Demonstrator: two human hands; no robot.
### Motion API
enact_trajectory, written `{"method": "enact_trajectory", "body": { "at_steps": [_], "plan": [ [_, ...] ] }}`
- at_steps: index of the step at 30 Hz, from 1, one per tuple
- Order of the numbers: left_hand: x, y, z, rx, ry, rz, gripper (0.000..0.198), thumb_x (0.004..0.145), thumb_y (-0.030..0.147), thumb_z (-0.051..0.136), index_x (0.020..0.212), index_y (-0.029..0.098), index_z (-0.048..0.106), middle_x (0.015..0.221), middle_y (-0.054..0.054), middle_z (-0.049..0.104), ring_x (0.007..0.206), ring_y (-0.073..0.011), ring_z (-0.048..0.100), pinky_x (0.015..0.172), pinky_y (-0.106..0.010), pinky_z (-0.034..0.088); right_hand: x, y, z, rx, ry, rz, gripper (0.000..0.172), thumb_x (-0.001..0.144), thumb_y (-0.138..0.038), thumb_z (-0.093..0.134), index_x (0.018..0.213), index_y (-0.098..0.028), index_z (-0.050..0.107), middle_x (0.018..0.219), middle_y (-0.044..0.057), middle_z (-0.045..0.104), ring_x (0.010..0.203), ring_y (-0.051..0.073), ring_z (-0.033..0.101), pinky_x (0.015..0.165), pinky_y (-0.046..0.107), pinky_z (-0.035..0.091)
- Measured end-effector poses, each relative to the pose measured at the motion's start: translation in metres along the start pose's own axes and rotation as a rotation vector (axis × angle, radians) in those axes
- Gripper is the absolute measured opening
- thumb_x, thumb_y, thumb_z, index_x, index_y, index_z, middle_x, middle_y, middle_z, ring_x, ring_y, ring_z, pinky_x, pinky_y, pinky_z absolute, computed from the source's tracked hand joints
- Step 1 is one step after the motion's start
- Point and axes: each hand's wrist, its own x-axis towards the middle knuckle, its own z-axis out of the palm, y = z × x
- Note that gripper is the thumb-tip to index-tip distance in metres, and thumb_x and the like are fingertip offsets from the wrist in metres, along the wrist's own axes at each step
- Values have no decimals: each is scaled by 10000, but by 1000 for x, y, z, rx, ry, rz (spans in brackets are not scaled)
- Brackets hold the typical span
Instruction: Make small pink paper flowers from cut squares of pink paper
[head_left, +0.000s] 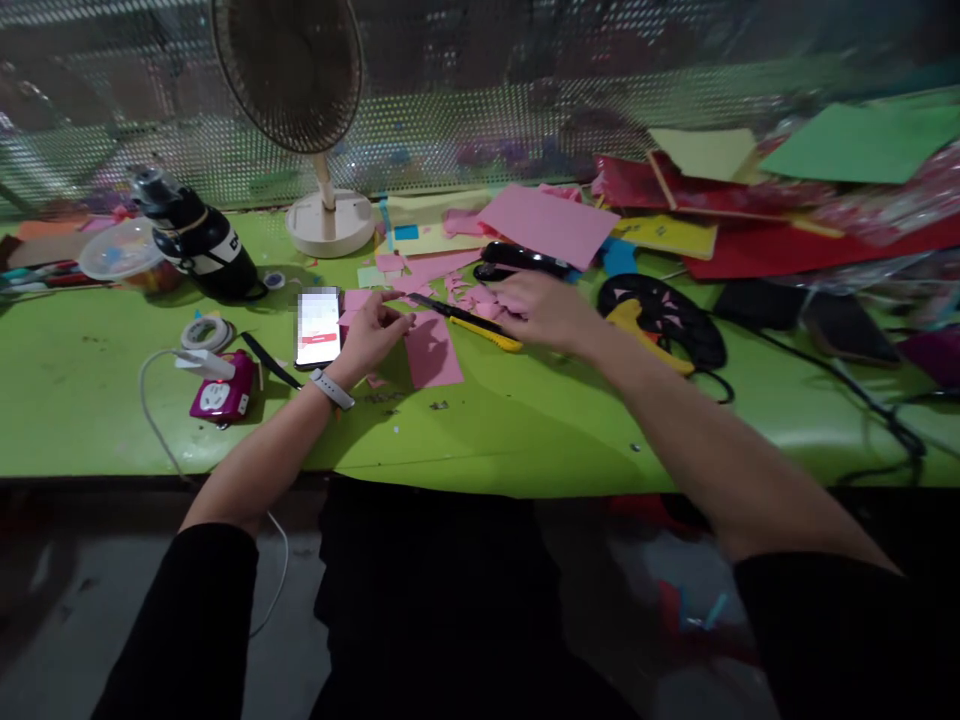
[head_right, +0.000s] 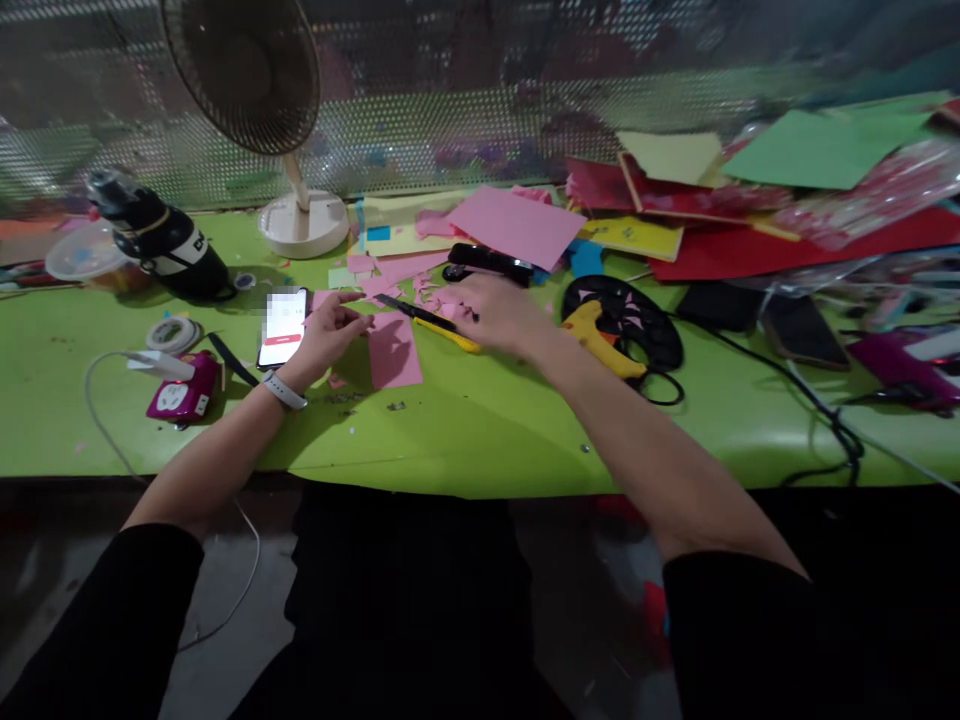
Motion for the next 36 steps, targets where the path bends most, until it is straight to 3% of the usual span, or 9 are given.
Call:
{"method": "enact_trajectory", "body": {
  "at_steps": [3, 6, 12, 14, 19, 26, 30, 33, 36],
  "plan": [
    [2, -3, 2, -54, 40, -1, 358, 912, 212, 680, 1239, 145, 551, 873, -54, 711, 845, -173, 687, 773, -327, 524, -8, -44, 12, 104, -239, -292, 563, 858, -437, 708, 1375, -233, 622, 1419, 123, 612, 1276, 340, 580, 1065, 539, 508],
    [3, -8, 4, -97, 54, 23, 335, 909, 171, 658, 1225, 146, 549, 860, -37, 703, 838, -158, 682, 784, -317, 525, -8, -66, 25, 91, -281, -422, 519, 850, -366, 721, 1332, -190, 648, 1372, 152, 632, 1268, 329, 585, 1080, 530, 504],
    [3, -6, 0, -136, 65, 11, 302, 907, 168, 656, 1193, 142, 560, 871, -37, 701, 818, -138, 677, 765, -292, 518, 3, -63, 43, 28, -185, -371, 335, 942, -159, 510, 1201, -106, 716, 1204, 210, 698, 1123, 312, 651, 1000, 558, 546],
    [3, -4, -2, -126, 70, -9, 230, 913, 171, 647, 1132, 137, 586, 864, -46, 703, 802, -137, 676, 738, -285, 512, 5, -60, 41, 79, -211, -340, 345, 927, -224, 567, 1227, -136, 714, 1263, 197, 675, 1175, 326, 629, 1023, 567, 530],
    [5, -5, -1, -127, 70, -17, 150, 915, 144, 630, 1063, 149, 607, 851, -37, 698, 789, -127, 677, 737, -276, 519, 6, -55, 37, 150, -313, -364, 602, 812, -438, 740, 1343, -167, 652, 1415, 176, 581, 1313, 369, 537, 1121, 592, 445],
    [5, -5, -3, -121, 100, -49, 75, 902, 176, 666, 970, 161, 637, 817, -45, 692, 738, -137, 671, 740, -313, 531, 7, -56, 51, 201, -127, -394, 292, 908, -221, 583, 1156, -200, 736, 1227, 150, 685, 1156, 309, 626, 1028, 554, 516],
    [2, -3, -8, -61, -64, -279, 368, 886, 466, 711, 693, 156, 663, 632, -100, 648, 630, -217, 670, 664, -398, 516, 2, -62, 48, 265, -8, -284, 298, 945, -186, 523, 1132, -244, 747, 1080, 105, 726, 1030, 280, 661, 933, 543, 564],
    [0, -2, -4, -197, -201, -511, 540, 853, 667, 652, 693, 153, 692, 624, -148, 676, 669, -284, 692, 658, -441, 527, -4, -66, 43, 297, 142, -204, 314, 943, -204, 544, 1178, -294, 732, 1052, 76, 740, 1002, 285, 670, 941, 593, 553],
    [-3, 0, 3, -413, -180, -516, 448, 830, 600, 728, 774, 158, 684, 701, -111, 710, 683, -224, 673, 689, -393, 539, -9, -69, 40, 290, 206, -224, 342, 938, -220, 560, 1235, -305, 705, 1084, 71, 741, 1029, 291, 672, 953, 598, 551]
  ]
}}
